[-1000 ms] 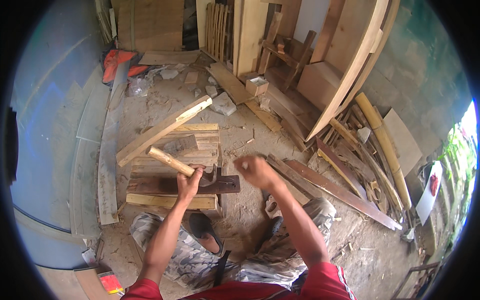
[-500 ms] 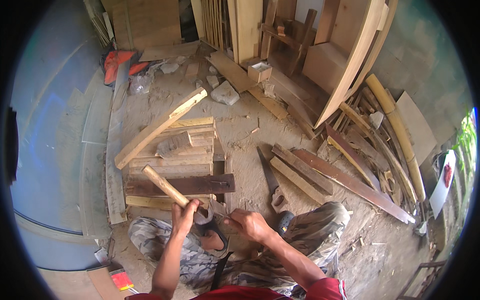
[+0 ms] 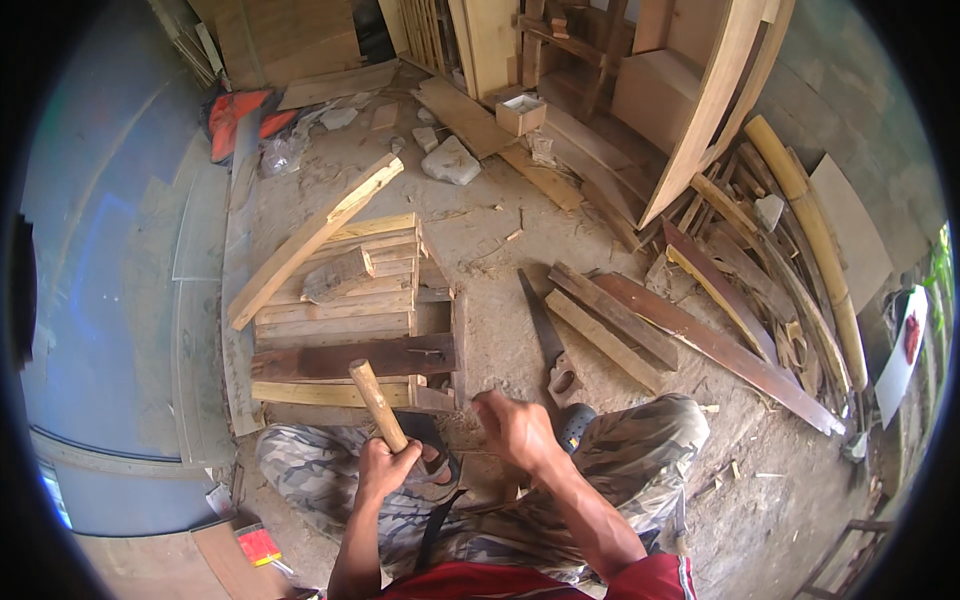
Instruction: The person hammers a wooden plank on a pallet using a hammer. They repeatedly strike the plank, adjust its position, and continue hammering.
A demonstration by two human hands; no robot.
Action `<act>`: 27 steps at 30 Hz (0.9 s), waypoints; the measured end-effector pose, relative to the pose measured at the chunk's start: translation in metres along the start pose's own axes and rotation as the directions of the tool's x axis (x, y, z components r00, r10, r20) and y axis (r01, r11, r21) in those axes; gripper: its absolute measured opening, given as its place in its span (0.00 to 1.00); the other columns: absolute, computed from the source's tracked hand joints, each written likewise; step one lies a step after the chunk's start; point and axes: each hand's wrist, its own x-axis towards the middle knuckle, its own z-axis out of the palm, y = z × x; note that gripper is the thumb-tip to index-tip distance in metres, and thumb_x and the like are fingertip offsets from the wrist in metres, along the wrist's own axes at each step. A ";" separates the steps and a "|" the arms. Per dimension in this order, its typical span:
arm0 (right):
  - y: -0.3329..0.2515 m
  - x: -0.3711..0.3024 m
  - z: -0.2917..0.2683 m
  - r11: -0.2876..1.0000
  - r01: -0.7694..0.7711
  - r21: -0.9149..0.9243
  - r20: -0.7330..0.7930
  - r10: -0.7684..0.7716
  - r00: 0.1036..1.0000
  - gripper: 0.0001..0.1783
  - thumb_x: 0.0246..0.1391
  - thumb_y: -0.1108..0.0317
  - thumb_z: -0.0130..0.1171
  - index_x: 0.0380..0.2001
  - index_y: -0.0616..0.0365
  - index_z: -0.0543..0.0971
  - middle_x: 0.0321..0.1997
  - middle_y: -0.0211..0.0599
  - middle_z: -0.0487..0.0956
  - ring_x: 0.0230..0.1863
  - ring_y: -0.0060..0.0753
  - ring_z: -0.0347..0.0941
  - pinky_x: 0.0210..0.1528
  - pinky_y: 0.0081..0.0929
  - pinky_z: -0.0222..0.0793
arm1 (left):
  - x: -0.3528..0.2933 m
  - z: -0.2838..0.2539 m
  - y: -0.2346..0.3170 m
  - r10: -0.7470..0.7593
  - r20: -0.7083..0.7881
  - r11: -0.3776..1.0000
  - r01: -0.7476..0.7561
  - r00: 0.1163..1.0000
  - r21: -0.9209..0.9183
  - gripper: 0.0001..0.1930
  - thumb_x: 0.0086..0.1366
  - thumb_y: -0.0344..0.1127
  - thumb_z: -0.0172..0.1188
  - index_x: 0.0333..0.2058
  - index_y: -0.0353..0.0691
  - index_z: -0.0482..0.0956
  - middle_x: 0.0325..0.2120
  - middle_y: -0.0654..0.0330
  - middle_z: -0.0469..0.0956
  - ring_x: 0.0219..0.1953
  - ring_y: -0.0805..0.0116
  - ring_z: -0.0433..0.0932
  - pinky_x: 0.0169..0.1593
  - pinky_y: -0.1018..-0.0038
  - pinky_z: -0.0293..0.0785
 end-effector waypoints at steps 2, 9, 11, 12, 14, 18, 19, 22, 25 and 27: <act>0.007 0.002 -0.010 0.986 -0.161 -0.039 -0.010 0.161 0.987 0.10 0.62 0.65 0.60 0.40 0.60 0.84 0.32 0.54 0.84 0.35 0.58 0.82 0.37 0.47 0.78 | 0.000 0.016 -0.025 -0.009 0.028 1.000 0.009 1.000 0.008 0.18 0.59 0.50 0.68 0.27 0.39 0.88 0.16 0.52 0.81 0.21 0.58 0.85 0.27 0.64 0.75; 0.035 0.008 -0.016 0.846 -0.190 0.499 -0.298 0.372 0.879 0.17 0.68 0.68 0.58 0.54 0.68 0.78 0.46 0.51 0.86 0.42 0.38 0.86 0.44 0.34 0.79 | -0.005 0.030 0.001 0.075 0.150 0.996 -0.083 0.986 0.045 0.21 0.58 0.52 0.69 0.22 0.37 0.85 0.15 0.51 0.80 0.19 0.55 0.83 0.26 0.61 0.75; 0.031 0.010 -0.026 0.785 -0.124 0.607 -0.279 0.357 0.891 0.21 0.70 0.67 0.57 0.61 0.67 0.74 0.52 0.43 0.84 0.44 0.28 0.82 0.44 0.25 0.77 | -0.006 0.033 0.009 0.100 0.173 0.988 -0.118 0.980 0.095 0.23 0.57 0.54 0.68 0.21 0.37 0.84 0.16 0.50 0.80 0.20 0.52 0.83 0.27 0.60 0.77; 0.030 0.009 -0.030 0.748 -0.092 0.658 -0.271 0.349 0.897 0.23 0.72 0.66 0.56 0.64 0.67 0.71 0.55 0.38 0.83 0.45 0.23 0.81 0.44 0.20 0.76 | -0.005 0.035 0.014 0.090 0.220 0.981 -0.125 0.971 0.149 0.23 0.57 0.55 0.67 0.21 0.37 0.84 0.15 0.49 0.80 0.20 0.51 0.83 0.27 0.59 0.77; 0.032 0.002 -0.034 0.731 -0.112 0.673 -0.209 0.333 0.919 0.19 0.71 0.70 0.55 0.62 0.65 0.74 0.55 0.38 0.84 0.47 0.24 0.81 0.48 0.20 0.75 | 0.001 0.038 0.032 0.066 0.314 0.956 -0.151 0.947 0.253 0.25 0.57 0.57 0.66 0.22 0.36 0.85 0.15 0.48 0.80 0.21 0.49 0.83 0.28 0.58 0.77; 0.005 -0.008 -0.061 0.973 -0.072 0.221 -0.075 0.090 0.993 0.26 0.58 0.79 0.56 0.62 0.61 0.74 0.61 0.42 0.79 0.59 0.37 0.76 0.61 0.35 0.72 | 0.012 0.038 0.061 -0.016 0.527 0.866 -0.252 0.850 0.432 0.26 0.57 0.57 0.64 0.25 0.32 0.85 0.20 0.42 0.81 0.27 0.43 0.85 0.34 0.55 0.79; -0.005 -0.009 -0.069 1.000 0.024 0.011 -0.034 -0.024 0.999 0.28 0.55 0.78 0.57 0.61 0.61 0.75 0.63 0.43 0.78 0.63 0.41 0.74 0.64 0.39 0.70 | 0.016 0.038 0.070 -0.037 0.592 0.841 -0.295 0.805 0.454 0.25 0.55 0.54 0.64 0.27 0.31 0.86 0.23 0.41 0.82 0.29 0.42 0.85 0.36 0.54 0.79; 0.002 -0.020 -0.057 0.888 0.225 -0.401 0.204 -0.153 0.967 0.30 0.49 0.63 0.67 0.57 0.58 0.78 0.65 0.46 0.74 0.73 0.48 0.61 0.74 0.56 0.55 | 0.025 0.054 0.058 0.024 0.679 0.760 -0.455 0.734 0.465 0.24 0.55 0.55 0.63 0.28 0.35 0.86 0.23 0.41 0.82 0.31 0.40 0.84 0.41 0.54 0.78; 0.021 -0.039 -0.035 0.731 0.355 -0.583 0.392 -0.129 0.911 0.17 0.52 0.64 0.60 0.44 0.57 0.84 0.51 0.45 0.83 0.65 0.46 0.72 0.73 0.65 0.51 | 0.033 0.065 0.062 0.165 0.771 0.676 -0.640 0.616 0.367 0.23 0.55 0.53 0.62 0.27 0.33 0.85 0.24 0.42 0.82 0.32 0.40 0.84 0.41 0.55 0.77; 0.034 -0.043 -0.019 0.741 0.327 -0.587 0.505 0.018 0.863 0.14 0.52 0.64 0.61 0.41 0.55 0.85 0.44 0.41 0.85 0.55 0.47 0.80 0.69 0.63 0.57 | 0.035 0.076 0.065 0.156 0.825 0.633 -0.696 0.543 0.338 0.24 0.58 0.54 0.62 0.28 0.34 0.85 0.25 0.43 0.83 0.33 0.40 0.83 0.41 0.55 0.76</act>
